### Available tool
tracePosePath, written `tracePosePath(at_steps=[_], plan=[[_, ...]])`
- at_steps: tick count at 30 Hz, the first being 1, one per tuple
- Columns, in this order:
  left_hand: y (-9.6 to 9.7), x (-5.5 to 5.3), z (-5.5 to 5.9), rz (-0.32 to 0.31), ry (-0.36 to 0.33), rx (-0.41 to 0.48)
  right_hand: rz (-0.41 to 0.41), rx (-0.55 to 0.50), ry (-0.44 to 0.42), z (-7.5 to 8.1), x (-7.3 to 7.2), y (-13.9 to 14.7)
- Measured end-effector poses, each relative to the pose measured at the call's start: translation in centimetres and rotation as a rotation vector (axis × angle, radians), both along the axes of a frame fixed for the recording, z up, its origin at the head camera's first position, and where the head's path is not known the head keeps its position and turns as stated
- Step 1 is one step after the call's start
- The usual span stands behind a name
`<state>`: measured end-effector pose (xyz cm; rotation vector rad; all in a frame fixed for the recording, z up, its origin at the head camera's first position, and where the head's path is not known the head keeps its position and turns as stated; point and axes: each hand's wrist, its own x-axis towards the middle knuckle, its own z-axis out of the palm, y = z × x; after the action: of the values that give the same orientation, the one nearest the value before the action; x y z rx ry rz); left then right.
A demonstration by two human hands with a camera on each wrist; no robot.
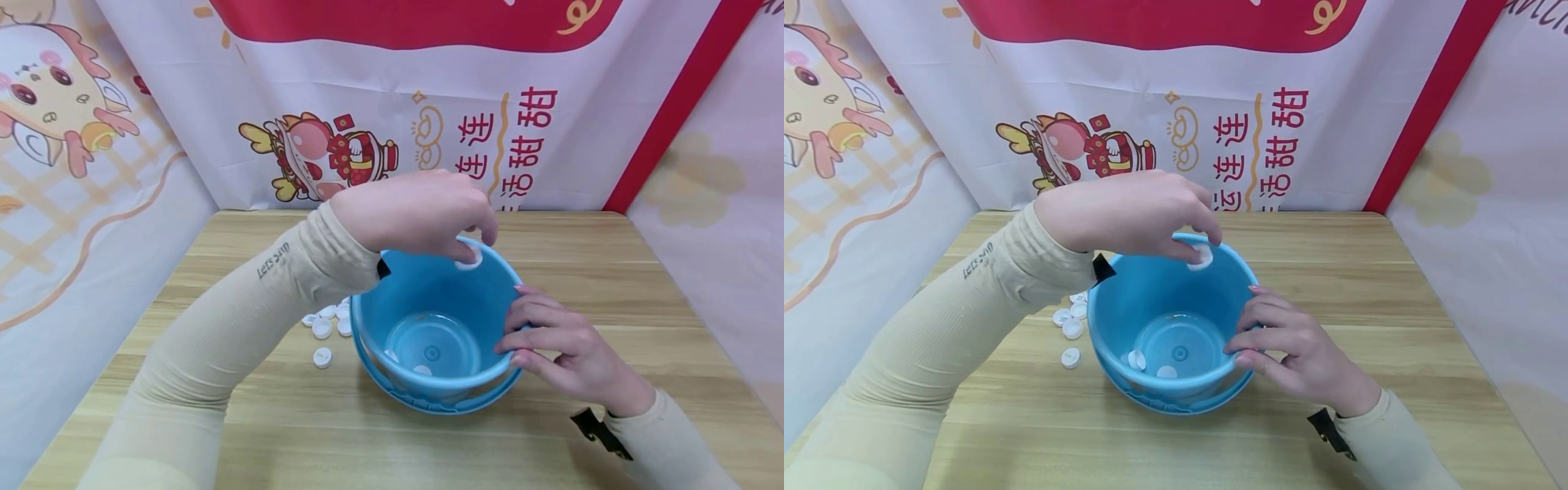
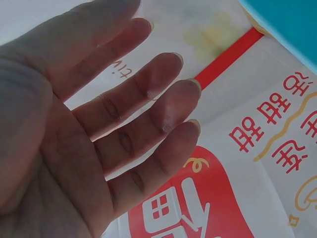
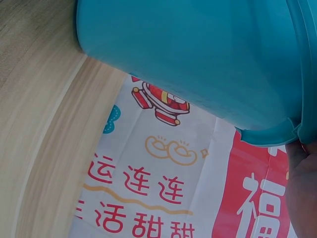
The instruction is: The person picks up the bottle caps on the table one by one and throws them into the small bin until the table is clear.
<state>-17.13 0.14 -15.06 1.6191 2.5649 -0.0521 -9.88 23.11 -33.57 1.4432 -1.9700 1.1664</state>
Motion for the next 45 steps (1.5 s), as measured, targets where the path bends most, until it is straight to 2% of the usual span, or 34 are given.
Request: tracePosePath(at_steps=[5, 11, 17, 22, 28, 32, 36, 41, 45], plan=[[-0.3, 0.0, 0.2, -0.017, 0.013, 0.0, -0.003, -0.001, 0.001, 0.0, 0.0, -0.1], [-1.1, -0.2, 0.3, -0.005, 0.012, 0.015, -0.001, -0.001, 0.002, -0.2, -0.1, -0.1], [-2.4, -0.5, 0.2, 0.038, -0.004, 0.044, 0.018, 0.006, 0.007, -0.3, -0.3, -0.1], [-4.5, -0.7, 0.1, 0.087, -0.014, 0.088, 0.014, 0.007, 0.007, -0.2, -0.2, -0.1], [-8.4, -1.2, -0.7, 0.191, -0.024, 0.152, 0.006, -0.002, 0.004, -0.1, -0.1, -0.2], [-11.1, -1.7, -1.8, 0.266, -0.023, 0.152, 0.01, -0.002, 0.005, -0.1, -0.1, -0.2], [-13.8, -2.3, -3.7, 0.336, -0.051, 0.127, 0.024, -0.002, 0.016, -0.1, -0.3, -0.1], [-17.2, -2.8, -6.9, 0.379, -0.104, 0.135, 0.028, -0.002, 0.016, -0.2, -0.3, -0.1], [-19.1, -2.9, -10.1, 0.387, -0.145, 0.131, 0.013, 0.001, 0.013, -0.1, -0.2, -0.2]])
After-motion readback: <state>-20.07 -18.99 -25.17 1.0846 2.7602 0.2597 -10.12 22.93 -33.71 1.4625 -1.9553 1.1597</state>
